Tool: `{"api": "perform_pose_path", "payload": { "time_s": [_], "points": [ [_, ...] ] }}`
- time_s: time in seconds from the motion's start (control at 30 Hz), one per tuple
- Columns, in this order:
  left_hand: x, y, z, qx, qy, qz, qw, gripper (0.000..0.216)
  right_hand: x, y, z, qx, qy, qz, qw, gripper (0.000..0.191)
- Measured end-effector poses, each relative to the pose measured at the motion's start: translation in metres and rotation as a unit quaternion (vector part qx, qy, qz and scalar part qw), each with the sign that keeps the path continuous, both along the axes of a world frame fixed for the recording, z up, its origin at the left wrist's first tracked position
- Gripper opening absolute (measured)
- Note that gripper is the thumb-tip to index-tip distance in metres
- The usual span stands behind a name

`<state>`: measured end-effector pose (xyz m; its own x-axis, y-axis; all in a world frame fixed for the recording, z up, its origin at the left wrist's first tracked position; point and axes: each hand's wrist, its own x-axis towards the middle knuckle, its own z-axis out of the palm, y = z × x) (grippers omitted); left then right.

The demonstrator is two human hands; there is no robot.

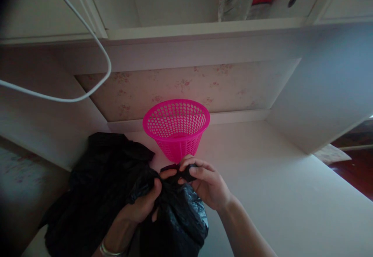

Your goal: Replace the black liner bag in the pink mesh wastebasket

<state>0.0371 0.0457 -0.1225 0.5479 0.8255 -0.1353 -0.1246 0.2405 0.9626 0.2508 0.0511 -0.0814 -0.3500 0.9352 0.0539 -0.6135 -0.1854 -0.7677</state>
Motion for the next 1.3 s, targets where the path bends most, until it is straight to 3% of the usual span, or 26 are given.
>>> {"api": "perform_pose_path", "payload": {
  "time_s": [0.13, 0.27, 0.37, 0.53, 0.7, 0.83, 0.97, 1.1, 1.2, 1.3],
  "points": [
    [-0.001, 0.002, -0.012, -0.011, -0.079, -0.008, 0.997, 0.073, 0.000, 0.002, -0.008, 0.069, -0.109, -0.008, 0.992, 0.037],
    [-0.003, 0.003, -0.009, 0.076, -0.127, -0.067, 0.987, 0.058, 0.000, 0.009, -0.013, 0.155, -0.268, -0.086, 0.947, 0.013],
    [-0.006, 0.006, -0.004, 0.100, -0.110, -0.089, 0.985, 0.048, 0.004, 0.014, -0.014, 0.157, -0.317, -0.106, 0.930, 0.024],
    [-0.011, 0.009, -0.004, 0.097, -0.067, -0.070, 0.991, 0.036, 0.012, 0.010, -0.001, 0.168, -0.423, -0.175, 0.873, 0.033],
    [-0.013, 0.009, -0.004, 0.127, 0.023, -0.018, 0.992, 0.042, 0.004, -0.008, 0.019, 0.101, -0.348, -0.252, 0.897, 0.035],
    [0.000, 0.008, -0.003, 0.045, 0.015, 0.052, 0.998, 0.034, -0.002, -0.034, 0.033, 0.133, -0.313, -0.166, 0.926, 0.027],
    [0.013, 0.005, 0.009, 0.043, 0.021, 0.086, 0.995, 0.027, -0.009, -0.055, 0.046, 0.234, -0.443, -0.104, 0.859, 0.018],
    [0.010, 0.004, 0.021, 0.071, 0.042, 0.058, 0.995, 0.033, -0.019, -0.058, 0.040, 0.257, -0.521, -0.067, 0.811, 0.024],
    [-0.001, 0.004, 0.019, 0.099, 0.108, 0.032, 0.989, 0.034, -0.023, -0.053, 0.026, 0.252, -0.565, -0.138, 0.773, 0.014],
    [-0.010, 0.001, 0.011, 0.155, 0.145, 0.046, 0.976, 0.026, -0.022, -0.046, 0.016, 0.285, -0.599, -0.235, 0.710, 0.010]
  ]
}}
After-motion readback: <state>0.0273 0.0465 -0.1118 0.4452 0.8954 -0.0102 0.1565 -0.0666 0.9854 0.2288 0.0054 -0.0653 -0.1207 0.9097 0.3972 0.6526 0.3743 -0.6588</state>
